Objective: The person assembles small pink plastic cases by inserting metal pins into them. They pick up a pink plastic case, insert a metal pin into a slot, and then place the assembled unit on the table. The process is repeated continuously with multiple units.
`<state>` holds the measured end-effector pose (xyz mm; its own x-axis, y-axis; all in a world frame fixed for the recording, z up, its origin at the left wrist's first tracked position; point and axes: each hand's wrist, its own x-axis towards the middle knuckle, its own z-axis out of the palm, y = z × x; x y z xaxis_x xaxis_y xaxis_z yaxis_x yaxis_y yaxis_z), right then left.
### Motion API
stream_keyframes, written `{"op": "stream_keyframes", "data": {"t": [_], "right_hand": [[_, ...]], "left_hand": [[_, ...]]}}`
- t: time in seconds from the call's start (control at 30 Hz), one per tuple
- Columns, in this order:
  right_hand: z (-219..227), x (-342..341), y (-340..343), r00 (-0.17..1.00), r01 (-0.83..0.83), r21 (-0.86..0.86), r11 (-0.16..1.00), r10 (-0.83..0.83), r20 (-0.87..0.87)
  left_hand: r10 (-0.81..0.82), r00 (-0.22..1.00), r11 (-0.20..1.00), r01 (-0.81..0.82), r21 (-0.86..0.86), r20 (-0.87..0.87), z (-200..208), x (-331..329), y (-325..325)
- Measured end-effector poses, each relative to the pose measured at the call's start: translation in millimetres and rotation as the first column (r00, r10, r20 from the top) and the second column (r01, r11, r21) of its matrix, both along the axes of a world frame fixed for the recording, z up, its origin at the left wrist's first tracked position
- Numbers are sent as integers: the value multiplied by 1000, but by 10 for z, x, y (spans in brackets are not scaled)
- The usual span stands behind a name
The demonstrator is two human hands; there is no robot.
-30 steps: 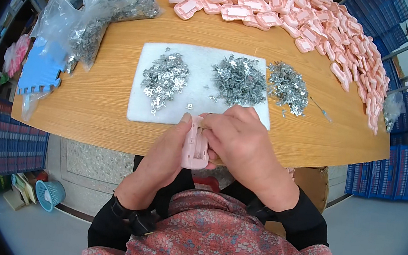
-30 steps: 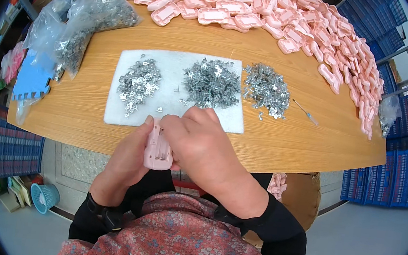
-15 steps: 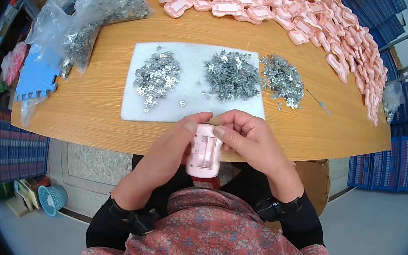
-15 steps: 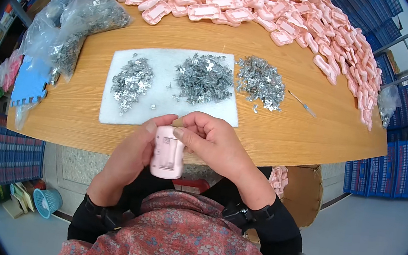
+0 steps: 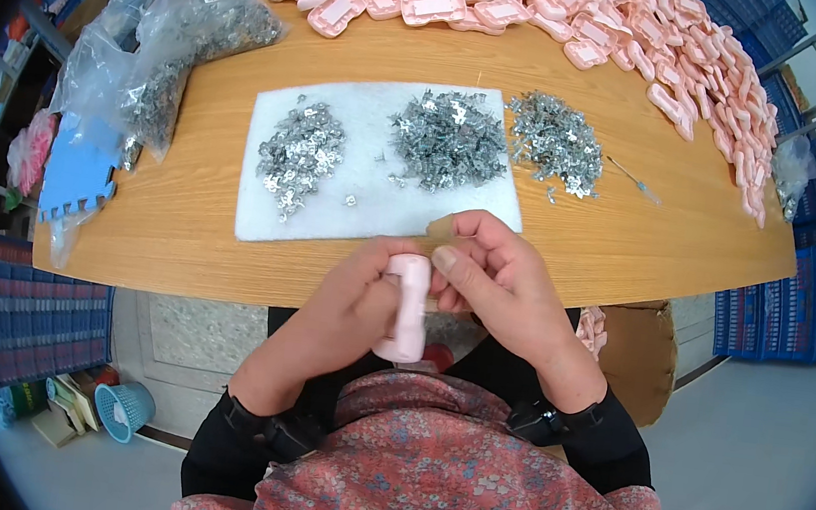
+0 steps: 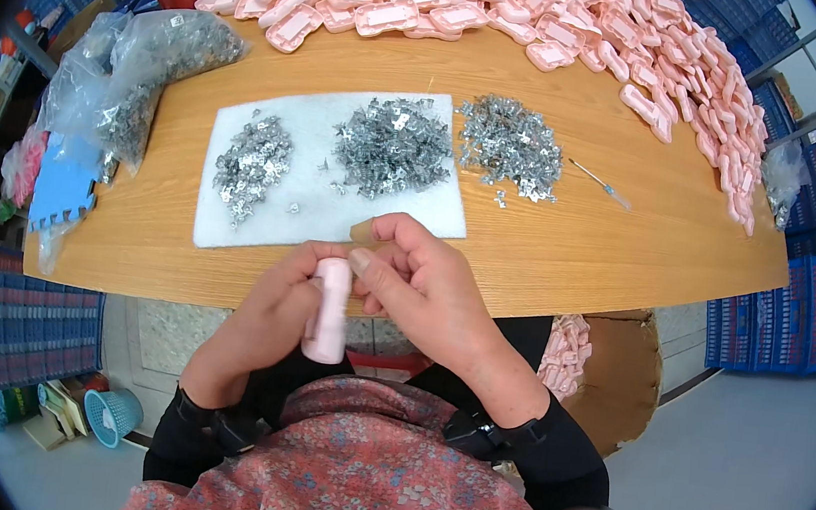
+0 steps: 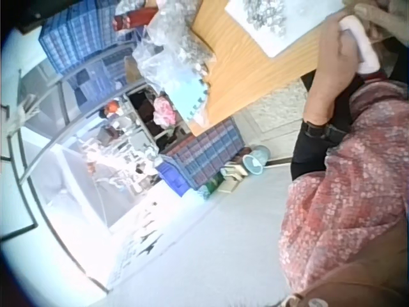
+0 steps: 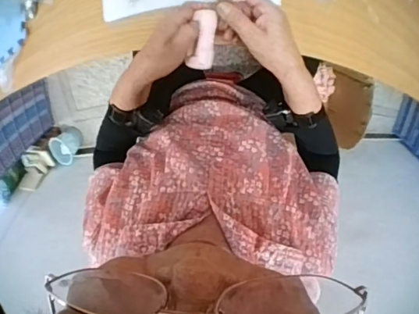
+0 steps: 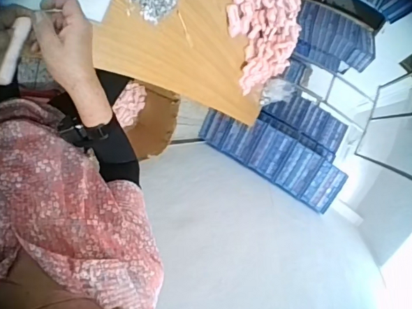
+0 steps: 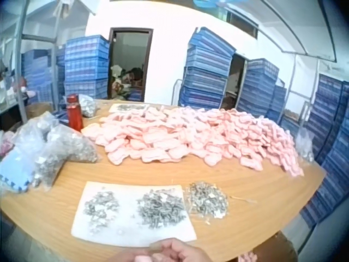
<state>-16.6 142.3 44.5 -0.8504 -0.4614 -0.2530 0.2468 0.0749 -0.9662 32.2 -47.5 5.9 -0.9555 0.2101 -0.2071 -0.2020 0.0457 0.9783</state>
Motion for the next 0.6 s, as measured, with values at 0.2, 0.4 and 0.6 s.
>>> {"op": "stream_keyframes", "data": {"t": [0.2,0.4,0.6], "right_hand": [[-179,-10,98,961,-75,25,997,79,-264],[-110,-32,48,938,-135,120,984,166,-304],[-160,-70,114,970,-198,54,979,204,-135]], "left_hand": [[-126,912,647,-222,729,390,43,33,-46],[-235,896,610,-166,775,377,63,49,-3],[-346,857,647,-77,758,382,-31,44,2]]}}
